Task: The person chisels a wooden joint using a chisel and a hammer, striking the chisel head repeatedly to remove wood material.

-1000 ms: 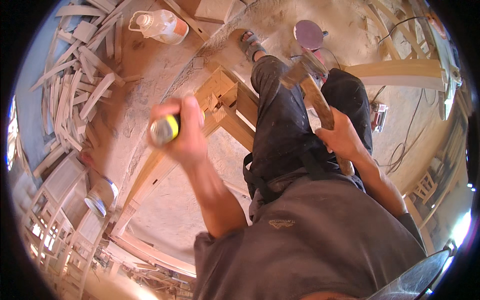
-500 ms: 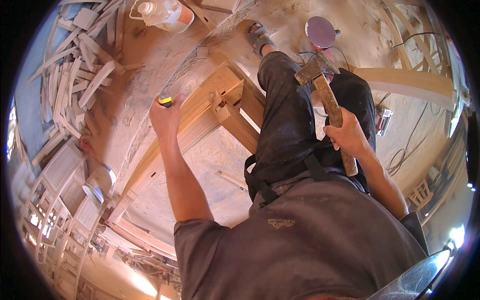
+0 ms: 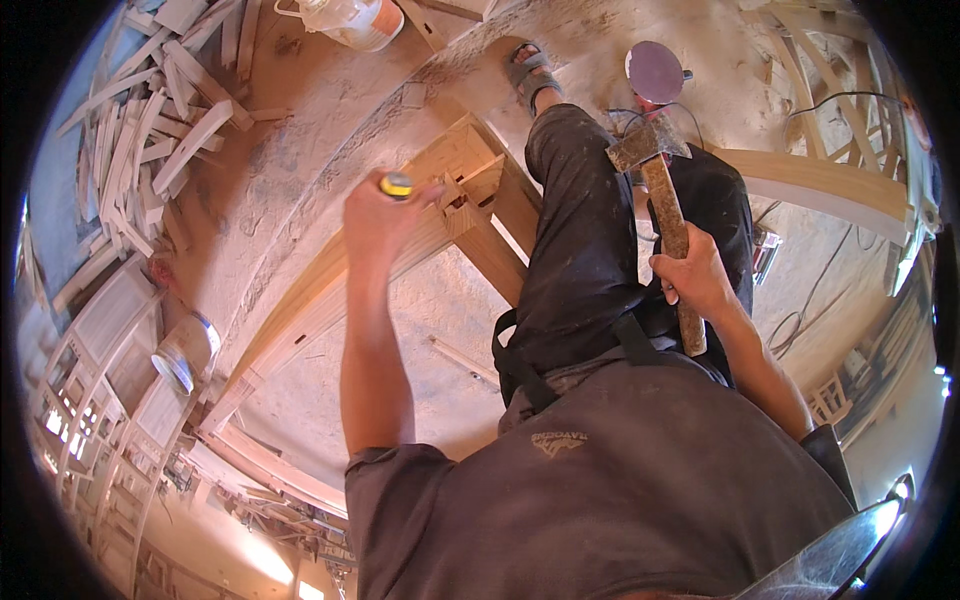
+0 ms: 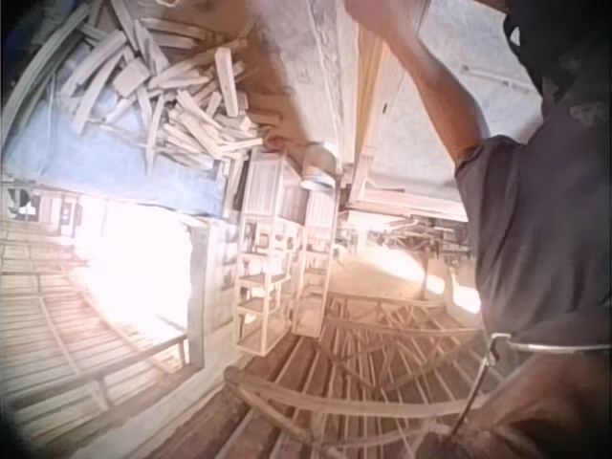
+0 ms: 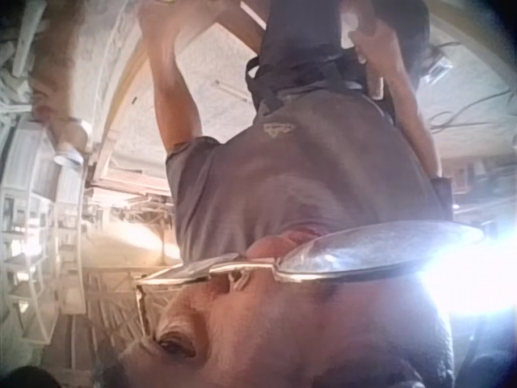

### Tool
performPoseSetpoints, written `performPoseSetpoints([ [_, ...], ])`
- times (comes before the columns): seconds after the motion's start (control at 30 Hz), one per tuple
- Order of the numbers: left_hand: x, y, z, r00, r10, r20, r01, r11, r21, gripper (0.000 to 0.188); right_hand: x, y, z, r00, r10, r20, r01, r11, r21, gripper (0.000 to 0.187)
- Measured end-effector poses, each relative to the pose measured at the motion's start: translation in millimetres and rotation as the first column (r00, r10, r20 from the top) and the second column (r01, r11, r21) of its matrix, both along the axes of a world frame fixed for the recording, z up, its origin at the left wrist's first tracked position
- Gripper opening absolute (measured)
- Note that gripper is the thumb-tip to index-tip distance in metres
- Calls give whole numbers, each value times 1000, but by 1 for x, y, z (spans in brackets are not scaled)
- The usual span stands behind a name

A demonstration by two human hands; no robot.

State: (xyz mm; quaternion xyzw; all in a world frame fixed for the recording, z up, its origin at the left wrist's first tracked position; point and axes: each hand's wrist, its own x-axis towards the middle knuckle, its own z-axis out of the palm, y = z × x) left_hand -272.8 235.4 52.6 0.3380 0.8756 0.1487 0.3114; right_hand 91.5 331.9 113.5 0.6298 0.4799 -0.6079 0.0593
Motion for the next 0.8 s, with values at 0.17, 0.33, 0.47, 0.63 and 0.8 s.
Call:
performPoseSetpoints([
  [0.17,9,7,-15,978,-54,204,90,981,-173,40,-7,-2,4,999,38,31,-39,999,32,24],
  [0.33,5,0,-16,979,-205,-12,204,976,-82,36,-6,-2,-1,998,39,51,-40,999,14,29],
  [0.47,-23,-5,-22,936,66,-345,-50,997,57,20,-8,-7,1,998,32,62,-34,999,30,27],
  [0.63,30,-12,24,984,-143,108,149,987,-55,29,-11,-11,-2,998,-4,65,1,999,46,24],
  [0.8,91,-27,43,929,-262,264,177,936,305,41,-17,-14,1,992,27,126,-36,997,73,23],
])
